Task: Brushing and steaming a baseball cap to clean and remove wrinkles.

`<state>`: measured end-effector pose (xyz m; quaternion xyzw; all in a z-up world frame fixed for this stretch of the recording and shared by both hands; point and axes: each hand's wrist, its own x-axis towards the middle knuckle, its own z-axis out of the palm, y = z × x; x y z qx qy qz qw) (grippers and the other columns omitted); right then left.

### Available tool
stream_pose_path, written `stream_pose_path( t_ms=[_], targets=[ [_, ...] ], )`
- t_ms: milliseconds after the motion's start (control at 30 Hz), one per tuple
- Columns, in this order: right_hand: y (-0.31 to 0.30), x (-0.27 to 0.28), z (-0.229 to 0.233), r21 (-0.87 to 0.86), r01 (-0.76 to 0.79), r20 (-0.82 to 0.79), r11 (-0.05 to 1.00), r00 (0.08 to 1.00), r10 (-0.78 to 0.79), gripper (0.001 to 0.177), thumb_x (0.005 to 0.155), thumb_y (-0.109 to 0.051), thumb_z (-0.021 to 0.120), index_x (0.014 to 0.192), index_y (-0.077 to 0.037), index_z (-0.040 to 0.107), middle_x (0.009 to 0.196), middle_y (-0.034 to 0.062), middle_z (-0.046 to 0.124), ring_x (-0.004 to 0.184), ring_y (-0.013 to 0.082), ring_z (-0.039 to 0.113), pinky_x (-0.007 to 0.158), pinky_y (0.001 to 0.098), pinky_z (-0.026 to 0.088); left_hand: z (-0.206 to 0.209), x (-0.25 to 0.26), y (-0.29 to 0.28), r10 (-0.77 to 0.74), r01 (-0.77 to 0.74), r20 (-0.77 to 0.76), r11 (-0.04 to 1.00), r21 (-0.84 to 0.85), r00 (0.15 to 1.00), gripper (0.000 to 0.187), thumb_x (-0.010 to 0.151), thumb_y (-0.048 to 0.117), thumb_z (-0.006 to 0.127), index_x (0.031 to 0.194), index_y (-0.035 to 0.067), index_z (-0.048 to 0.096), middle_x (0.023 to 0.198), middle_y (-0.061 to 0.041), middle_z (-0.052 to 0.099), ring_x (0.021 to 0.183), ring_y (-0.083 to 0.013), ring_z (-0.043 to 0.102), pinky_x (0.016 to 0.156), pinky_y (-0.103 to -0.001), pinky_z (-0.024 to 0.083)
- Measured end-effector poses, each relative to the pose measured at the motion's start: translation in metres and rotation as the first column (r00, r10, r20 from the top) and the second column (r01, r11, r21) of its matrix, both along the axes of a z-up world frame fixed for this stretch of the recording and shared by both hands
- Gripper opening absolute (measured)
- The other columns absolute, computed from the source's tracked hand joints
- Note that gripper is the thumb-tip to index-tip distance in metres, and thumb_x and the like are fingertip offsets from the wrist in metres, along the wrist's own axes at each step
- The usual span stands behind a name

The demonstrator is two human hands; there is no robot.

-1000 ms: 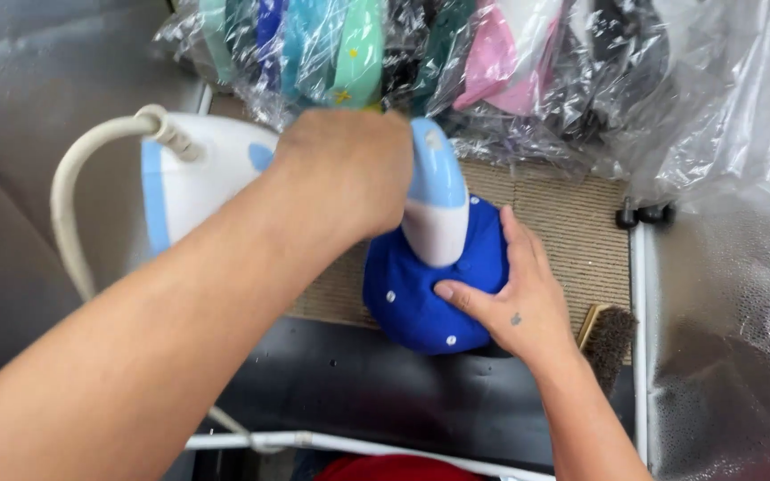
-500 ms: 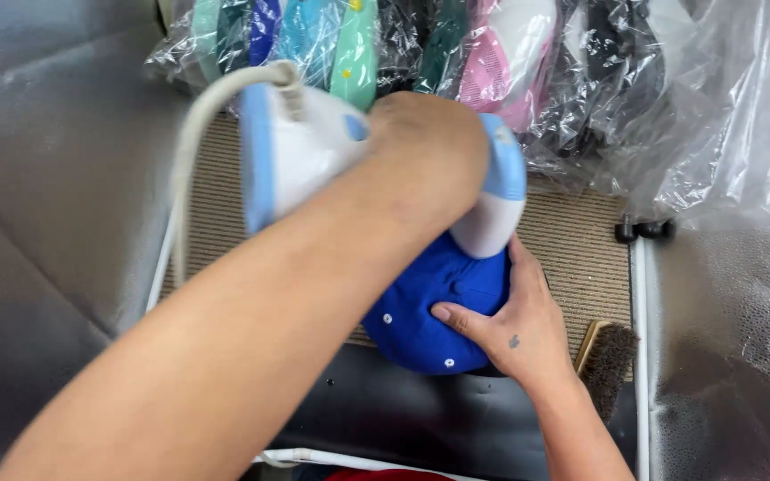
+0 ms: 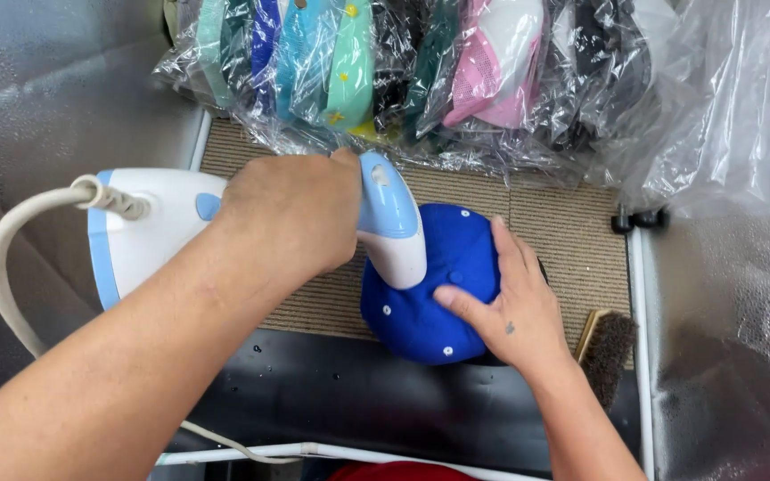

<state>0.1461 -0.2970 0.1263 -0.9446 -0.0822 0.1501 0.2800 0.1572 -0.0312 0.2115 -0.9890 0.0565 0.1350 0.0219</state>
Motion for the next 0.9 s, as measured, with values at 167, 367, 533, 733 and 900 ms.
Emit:
stream_pose_path(
  t_ms=[167, 367, 533, 733, 900],
  targets=[
    [-0.002, 0.008, 0.001, -0.040, -0.054, 0.037, 0.998, 0.998, 0.055, 0.079, 0.091, -0.069, 0.054, 0.156, -0.025, 0.041, 0.143, 0.0132, 0.050, 0.134, 0.0384, 0.052, 0.108, 0.0553, 0.045, -0.002, -0.010, -0.012, -0.020, 0.042, 0.178, 0.992, -0.122, 0.984, 0.017, 0.086, 0.009, 0.059, 0.095, -0.005, 0.064, 0.057, -0.016, 0.064, 0.053, -0.0383, 0.072, 0.041, -0.060, 0.055],
    [0.013, 0.028, -0.005, -0.030, -0.001, 0.083, 1.000, 0.997, 0.003, 0.062, 0.094, -0.063, 0.053, 0.136, -0.018, 0.048, 0.130, 0.0140, 0.059, 0.116, 0.0351, 0.063, 0.097, 0.0478, 0.048, 0.010, -0.070, -0.024, -0.036, 0.062, 0.295, 0.995, -0.078, 0.955, 0.011, 0.086, 0.008, 0.061, 0.094, 0.001, 0.061, 0.060, -0.014, 0.067, 0.053, -0.0361, 0.071, 0.048, -0.051, 0.057],
    [0.019, 0.035, -0.003, -0.048, -0.053, 0.111, 0.997, 0.992, 0.059, 0.058, 0.094, -0.054, 0.051, 0.135, -0.013, 0.051, 0.126, 0.0182, 0.066, 0.109, 0.0409, 0.065, 0.091, 0.0487, 0.049, -0.002, -0.086, -0.042, -0.036, -0.005, 0.538, 0.997, 0.074, 0.842, 0.005, 0.087, 0.017, 0.063, 0.087, 0.014, 0.059, 0.063, -0.008, 0.069, 0.057, -0.0277, 0.071, 0.059, -0.038, 0.056],
    [0.019, 0.035, -0.005, 0.006, -0.100, 0.151, 0.995, 0.984, 0.098, 0.061, 0.095, -0.050, 0.048, 0.146, -0.017, 0.054, 0.139, 0.0124, 0.057, 0.121, 0.0349, 0.059, 0.098, 0.0440, 0.046, -0.002, -0.117, -0.053, -0.111, 0.064, 0.490, 0.992, 0.112, 0.864, 0.010, 0.089, 0.021, 0.061, 0.090, 0.012, 0.058, 0.067, -0.008, 0.070, 0.061, -0.0261, 0.070, 0.065, -0.037, 0.054],
    [0.013, 0.041, -0.011, 0.036, -0.168, 0.208, 0.985, 0.965, 0.157, 0.058, 0.097, -0.046, 0.049, 0.141, -0.008, 0.057, 0.138, 0.0153, 0.061, 0.124, 0.0352, 0.059, 0.102, 0.0424, 0.045, -0.010, -0.127, -0.075, -0.145, 0.062, 0.536, 0.983, 0.170, 0.832, 0.014, 0.088, 0.024, 0.059, 0.092, 0.012, 0.056, 0.074, -0.009, 0.068, 0.070, -0.0269, 0.066, 0.071, -0.040, 0.050]
  ],
)
